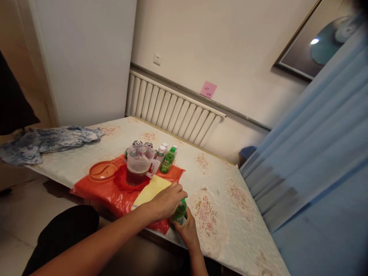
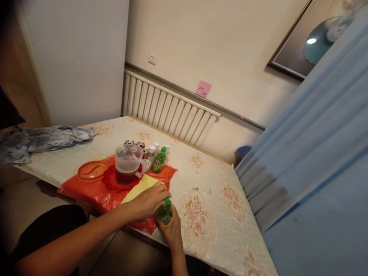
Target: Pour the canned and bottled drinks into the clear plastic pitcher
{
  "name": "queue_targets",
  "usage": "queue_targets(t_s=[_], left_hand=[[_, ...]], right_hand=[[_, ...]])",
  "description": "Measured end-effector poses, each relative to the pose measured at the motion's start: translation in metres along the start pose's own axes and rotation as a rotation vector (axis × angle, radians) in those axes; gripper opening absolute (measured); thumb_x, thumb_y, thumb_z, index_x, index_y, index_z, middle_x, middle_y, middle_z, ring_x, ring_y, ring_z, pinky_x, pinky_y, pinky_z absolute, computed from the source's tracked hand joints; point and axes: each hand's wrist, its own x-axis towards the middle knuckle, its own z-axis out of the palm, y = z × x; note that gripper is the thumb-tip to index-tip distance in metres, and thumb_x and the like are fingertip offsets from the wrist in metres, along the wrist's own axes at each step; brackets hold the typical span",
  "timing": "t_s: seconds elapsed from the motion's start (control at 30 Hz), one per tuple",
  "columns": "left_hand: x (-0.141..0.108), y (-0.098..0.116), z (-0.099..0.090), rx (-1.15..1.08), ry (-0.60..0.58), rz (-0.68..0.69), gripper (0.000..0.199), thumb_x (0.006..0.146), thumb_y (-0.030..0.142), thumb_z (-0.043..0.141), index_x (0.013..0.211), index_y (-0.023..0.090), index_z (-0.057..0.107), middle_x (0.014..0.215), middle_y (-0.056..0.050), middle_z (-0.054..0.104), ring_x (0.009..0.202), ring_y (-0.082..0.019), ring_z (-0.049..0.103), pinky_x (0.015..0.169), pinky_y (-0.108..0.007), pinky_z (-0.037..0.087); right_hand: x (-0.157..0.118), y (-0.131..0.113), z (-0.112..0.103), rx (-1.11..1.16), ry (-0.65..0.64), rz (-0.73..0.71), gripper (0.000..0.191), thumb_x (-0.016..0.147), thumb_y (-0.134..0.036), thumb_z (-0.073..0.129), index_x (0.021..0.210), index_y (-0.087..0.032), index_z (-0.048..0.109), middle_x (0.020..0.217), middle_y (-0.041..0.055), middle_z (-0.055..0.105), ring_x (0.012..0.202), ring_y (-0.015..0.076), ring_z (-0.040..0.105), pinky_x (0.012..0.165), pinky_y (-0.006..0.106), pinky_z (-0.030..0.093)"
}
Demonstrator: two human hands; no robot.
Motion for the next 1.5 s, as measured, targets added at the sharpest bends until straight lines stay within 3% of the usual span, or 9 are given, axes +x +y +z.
queue_targets(t_s=[0.23,0.37,0.57,0.7,0.87,1.03,1.13,1.27,1.5], left_hand=[[-0.002,-0.005,0.006,0.035,0.077,-0.121,0.014,0.092,0.032,0.061,0.094,0.018,0.060,0.098,-0.007,0.062,0.098,-0.026,0.053,0.086,-0.038,0.045],[-0.005,-0.009,0.007,-0.029,0.198,-0.184,0.014,0.091,0.031,0.062,0.094,0.018,0.059,0.097,-0.008,0.064,0.097,-0.026,0.056,0.084,-0.036,0.045],[-0.023,-0.050,0.036,-0.350,0.425,-0.415,0.012,0.088,0.029,0.055,0.093,0.019,0.061,0.081,-0.001,0.060,0.076,-0.019,0.055,0.072,-0.030,0.042],[-0.044,-0.089,0.070,-0.599,0.447,-0.691,0.012,0.075,0.032,0.060,0.078,0.020,0.060,0.066,0.003,0.050,0.067,-0.017,0.048,0.066,-0.029,0.035],[-0.062,-0.115,0.097,-0.787,0.449,-0.811,0.017,0.067,0.035,0.062,0.073,0.020,0.055,0.057,0.007,0.042,0.057,-0.013,0.043,0.055,-0.025,0.030],[-0.068,-0.129,0.113,-1.037,0.446,-0.858,0.028,0.062,0.041,0.065,0.075,0.022,0.050,0.051,0.012,0.033,0.047,-0.009,0.038,0.050,-0.023,0.032],[-0.074,-0.137,0.121,-1.135,0.449,-0.868,0.031,0.060,0.041,0.068,0.076,0.021,0.050,0.052,0.011,0.040,0.047,-0.009,0.042,0.052,-0.024,0.037],[-0.081,-0.142,0.127,-1.200,0.457,-0.868,0.033,0.056,0.041,0.069,0.077,0.020,0.052,0.056,0.009,0.048,0.049,-0.009,0.047,0.055,-0.025,0.041],[-0.086,-0.140,0.133,-1.225,0.496,-0.846,0.041,0.054,0.049,0.069,0.079,0.020,0.054,0.062,0.008,0.046,0.057,-0.011,0.047,0.058,-0.026,0.040]], right_hand=[[0.001,-0.008,-0.001,0.014,-0.011,0.013,0.050,0.067,-0.021,0.073,0.117,-0.020,0.067,0.103,0.0063,0.075,0.094,0.0269,0.070,0.087,0.037,0.056],[0.001,-0.010,-0.001,0.024,-0.015,0.041,0.050,0.065,-0.020,0.073,0.115,-0.020,0.068,0.101,0.0054,0.075,0.093,0.0269,0.070,0.086,0.037,0.056],[0.014,-0.017,-0.004,0.035,-0.033,0.074,0.050,0.064,-0.024,0.072,0.114,-0.020,0.068,0.101,0.0046,0.075,0.091,0.0259,0.070,0.084,0.035,0.056],[0.044,-0.025,-0.002,-0.046,-0.032,-0.015,0.046,0.067,-0.031,0.072,0.112,-0.019,0.069,0.099,0.0051,0.075,0.088,0.0248,0.068,0.081,0.033,0.055],[0.103,-0.044,0.008,-0.266,0.016,-0.249,0.042,0.072,-0.030,0.066,0.112,-0.018,0.068,0.100,0.0071,0.071,0.092,0.0249,0.063,0.082,0.035,0.051],[0.157,-0.075,0.015,-0.519,-0.021,-0.401,0.044,0.073,-0.022,0.062,0.116,-0.017,0.065,0.102,0.0084,0.067,0.096,0.0250,0.058,0.087,0.035,0.045],[0.180,-0.093,0.019,-0.728,-0.041,-0.416,0.057,0.072,-0.018,0.061,0.129,-0.021,0.059,0.113,0.0094,0.064,0.101,0.0259,0.054,0.088,0.035,0.041],[0.203,-0.111,0.025,-0.971,-0.071,-0.460,0.063,0.074,-0.019,0.063,0.136,-0.024,0.054,0.120,0.0111,0.061,0.105,0.0291,0.050,0.085,0.037,0.037],[0.231,-0.130,0.028,-1.193,-0.101,-0.602,0.057,0.080,-0.016,0.059,0.136,-0.025,0.055,0.121,0.0133,0.059,0.107,0.0305,0.046,0.093,0.043,0.030]])
